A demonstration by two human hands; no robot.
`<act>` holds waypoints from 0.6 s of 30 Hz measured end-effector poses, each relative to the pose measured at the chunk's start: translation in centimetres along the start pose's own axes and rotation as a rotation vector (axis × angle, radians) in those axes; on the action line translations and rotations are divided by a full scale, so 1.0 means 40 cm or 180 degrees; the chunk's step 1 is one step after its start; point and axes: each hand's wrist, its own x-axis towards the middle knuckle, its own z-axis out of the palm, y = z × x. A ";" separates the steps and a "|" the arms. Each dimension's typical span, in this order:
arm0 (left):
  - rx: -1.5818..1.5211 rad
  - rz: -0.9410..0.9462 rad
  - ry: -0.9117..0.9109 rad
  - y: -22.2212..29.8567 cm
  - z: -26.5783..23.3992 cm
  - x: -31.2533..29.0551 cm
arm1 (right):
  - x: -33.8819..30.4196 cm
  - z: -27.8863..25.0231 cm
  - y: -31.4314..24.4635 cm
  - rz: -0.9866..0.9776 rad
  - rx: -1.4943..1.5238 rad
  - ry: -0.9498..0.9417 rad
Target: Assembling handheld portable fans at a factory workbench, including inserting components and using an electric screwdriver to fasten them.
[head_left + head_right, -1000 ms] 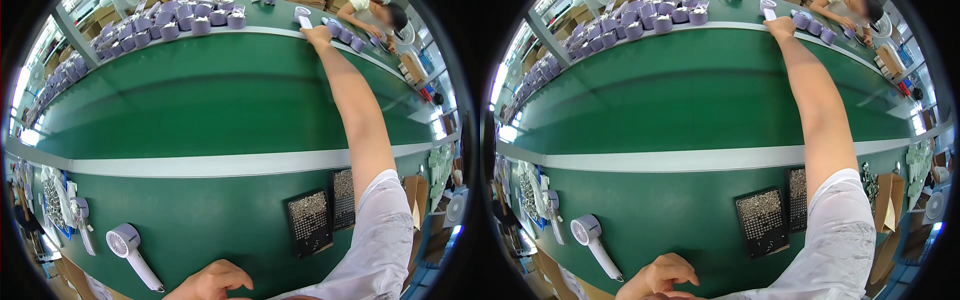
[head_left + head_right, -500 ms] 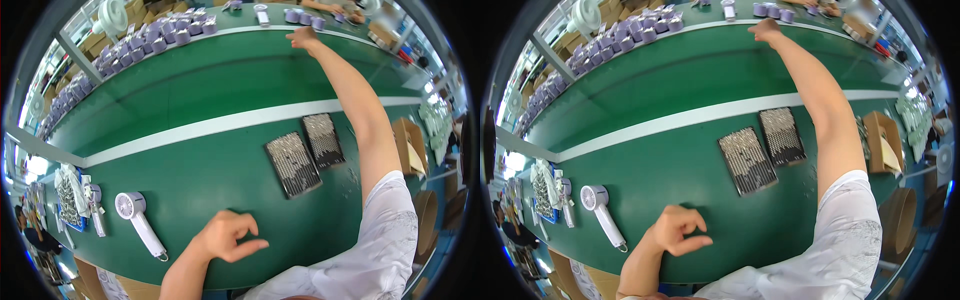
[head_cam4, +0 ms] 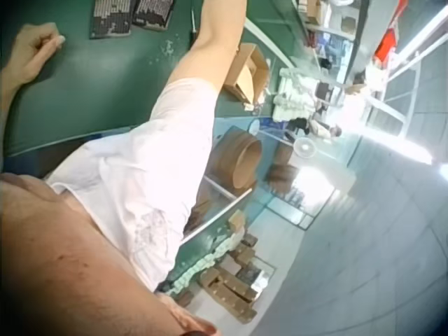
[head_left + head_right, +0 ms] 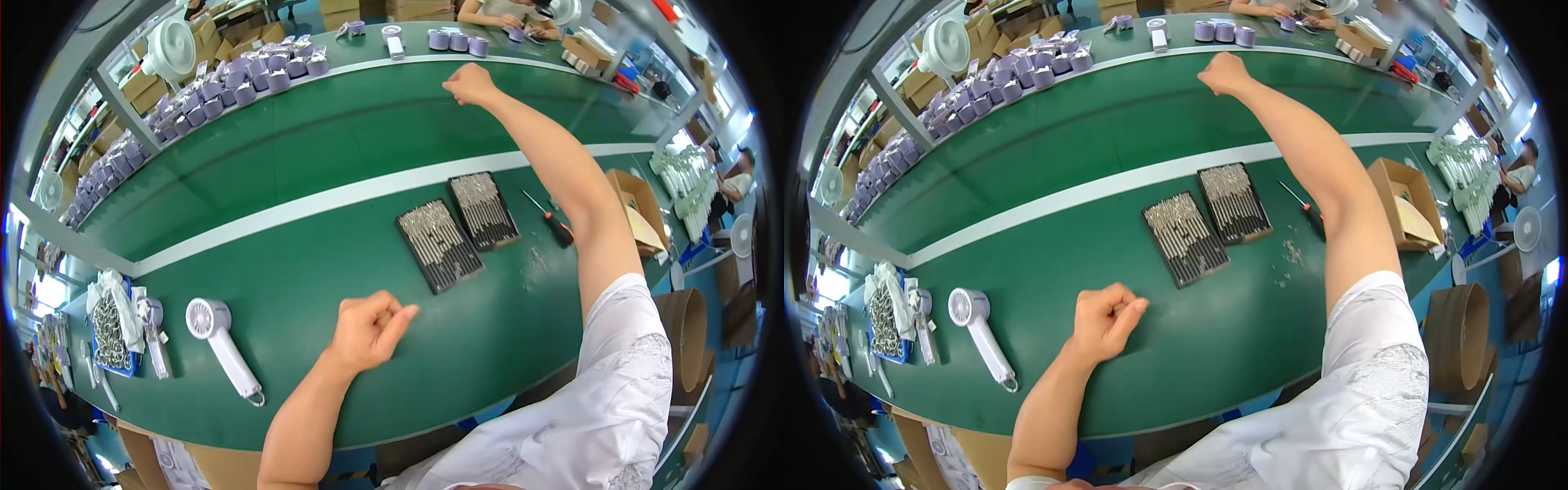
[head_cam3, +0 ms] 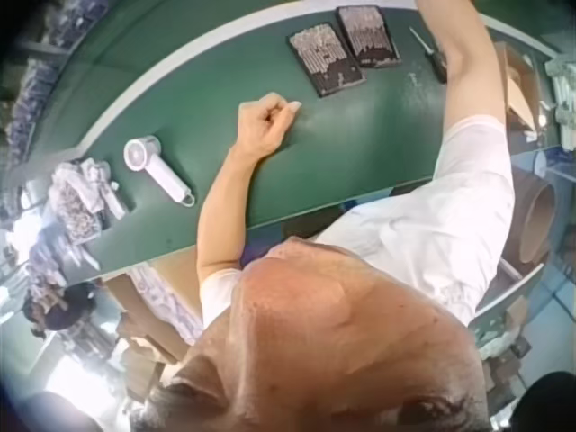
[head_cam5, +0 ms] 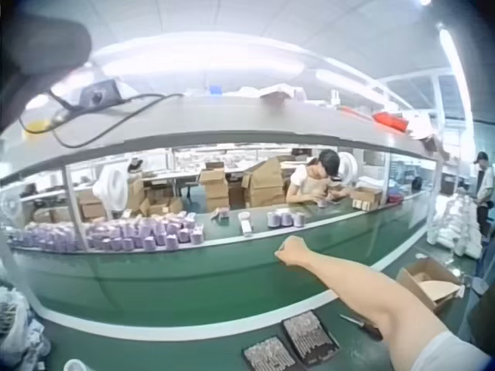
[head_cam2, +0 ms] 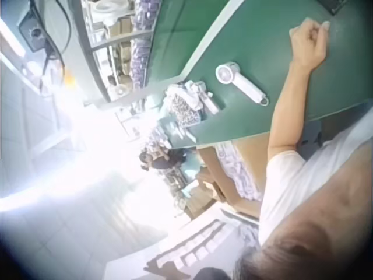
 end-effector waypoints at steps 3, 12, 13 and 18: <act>0.0951 0.0794 -0.0135 -0.015 -0.049 0.004 | 0.203 0.100 0.015 -0.0260 -0.1043 0.0622; 0.1004 0.0384 0.0805 -0.076 -0.149 -0.006 | 0.542 0.260 -0.056 0.0595 -0.0622 0.0764; 0.0931 0.0339 0.0859 -0.078 -0.153 -0.004 | 0.549 0.262 -0.054 0.0607 -0.0609 0.0716; 0.0893 0.0286 0.0905 -0.095 -0.158 -0.020 | 0.592 0.294 -0.076 0.0733 -0.0835 0.0581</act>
